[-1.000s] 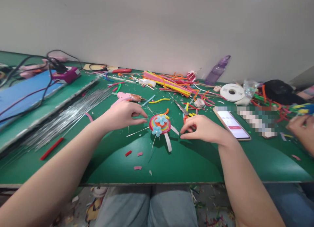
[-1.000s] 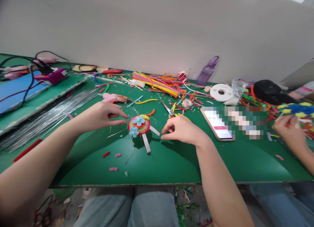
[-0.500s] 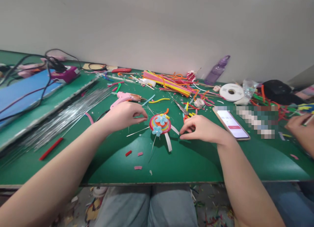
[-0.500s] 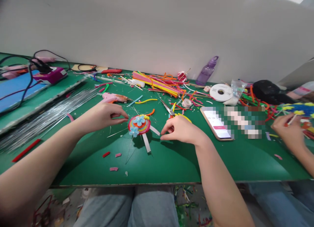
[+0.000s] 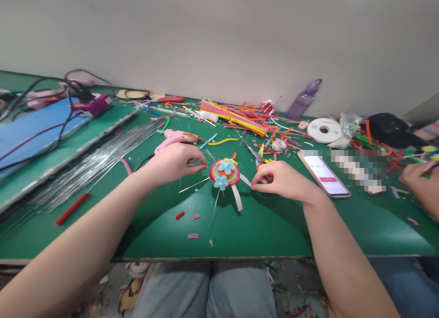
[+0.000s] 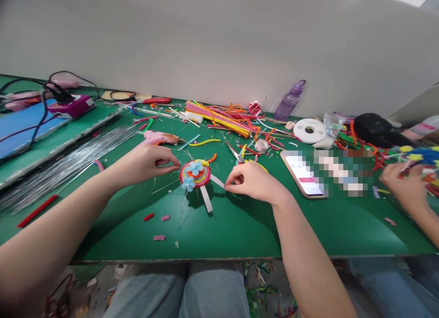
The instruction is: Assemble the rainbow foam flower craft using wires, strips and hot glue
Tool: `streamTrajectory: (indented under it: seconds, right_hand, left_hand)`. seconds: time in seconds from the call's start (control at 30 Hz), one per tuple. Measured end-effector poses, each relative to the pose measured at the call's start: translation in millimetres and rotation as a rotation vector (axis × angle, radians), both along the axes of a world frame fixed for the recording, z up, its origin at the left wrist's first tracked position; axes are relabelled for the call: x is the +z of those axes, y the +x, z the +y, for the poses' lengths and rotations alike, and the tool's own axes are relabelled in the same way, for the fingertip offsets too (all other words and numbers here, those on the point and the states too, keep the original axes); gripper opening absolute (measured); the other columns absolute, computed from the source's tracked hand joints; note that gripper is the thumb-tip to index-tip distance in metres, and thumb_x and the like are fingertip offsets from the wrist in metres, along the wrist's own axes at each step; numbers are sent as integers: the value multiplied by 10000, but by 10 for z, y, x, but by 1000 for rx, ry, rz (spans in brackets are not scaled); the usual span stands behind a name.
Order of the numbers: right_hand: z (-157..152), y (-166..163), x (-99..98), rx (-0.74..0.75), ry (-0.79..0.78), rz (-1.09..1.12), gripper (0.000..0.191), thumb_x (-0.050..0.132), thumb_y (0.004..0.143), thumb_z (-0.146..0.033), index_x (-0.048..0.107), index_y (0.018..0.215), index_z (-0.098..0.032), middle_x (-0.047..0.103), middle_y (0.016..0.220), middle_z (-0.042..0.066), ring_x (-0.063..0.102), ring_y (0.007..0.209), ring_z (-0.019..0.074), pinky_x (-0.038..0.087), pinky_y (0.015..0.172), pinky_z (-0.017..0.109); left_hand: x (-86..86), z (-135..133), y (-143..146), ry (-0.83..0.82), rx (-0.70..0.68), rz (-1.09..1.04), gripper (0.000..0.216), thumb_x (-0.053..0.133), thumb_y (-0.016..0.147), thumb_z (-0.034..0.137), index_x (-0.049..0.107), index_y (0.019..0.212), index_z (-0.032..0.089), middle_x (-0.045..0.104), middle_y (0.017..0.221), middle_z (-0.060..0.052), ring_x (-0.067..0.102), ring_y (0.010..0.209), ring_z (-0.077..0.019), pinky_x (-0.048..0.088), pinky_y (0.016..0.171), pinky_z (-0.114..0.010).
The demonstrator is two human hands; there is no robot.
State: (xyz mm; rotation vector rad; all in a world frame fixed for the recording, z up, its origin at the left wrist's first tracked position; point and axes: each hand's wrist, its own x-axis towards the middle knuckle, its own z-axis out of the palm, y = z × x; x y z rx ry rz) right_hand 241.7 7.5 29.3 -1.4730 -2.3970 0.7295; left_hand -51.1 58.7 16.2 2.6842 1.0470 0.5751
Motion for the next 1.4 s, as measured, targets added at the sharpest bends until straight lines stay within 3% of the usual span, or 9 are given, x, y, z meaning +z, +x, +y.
streamTrajectory:
  seconds: [0.17,0.4,0.57,0.87,1.4]
  right_hand:
    - [25,32,-23,-32,22,16,136,643,774,-284,709,706,-186,593,631,-15,491,577,97,358,546,237]
    - [59,30,-56,-66,118,-21,127,638,797,-273,700,721,-193,600,633,-13,514,585,103,371,562,244]
    - [88,30,-82,-84,204,-37,126,647,805,-275,704,724,-198,626,660,-3,534,594,109,382,575,251]
    - [80,27,-79,-73,226,-21,103,655,800,-268,699,726,-212,625,673,-12,539,620,116,394,583,256]
    - [188,-5,-254,-41,413,7,88,655,829,-248,708,770,-211,577,681,-5,521,629,125,405,637,284]
  left_hand:
    - [37,-17,-14,-44,-17,-19,202,573,812,361,715,772,224,665,673,15,505,545,-102,352,518,-219]
    - [97,-70,-30,-114,-59,-9,197,590,792,357,715,736,215,530,554,38,397,493,-86,324,512,-231]
    - [112,-87,-23,-227,-78,25,223,575,806,352,722,792,184,545,611,27,402,527,-78,314,509,-215]
    - [115,-97,-47,-314,-100,21,209,605,788,352,725,786,180,494,588,38,375,516,-67,302,493,-209]
    - [160,-113,-53,-340,-146,-6,167,613,777,300,719,738,176,517,579,36,379,520,-65,301,481,-201]
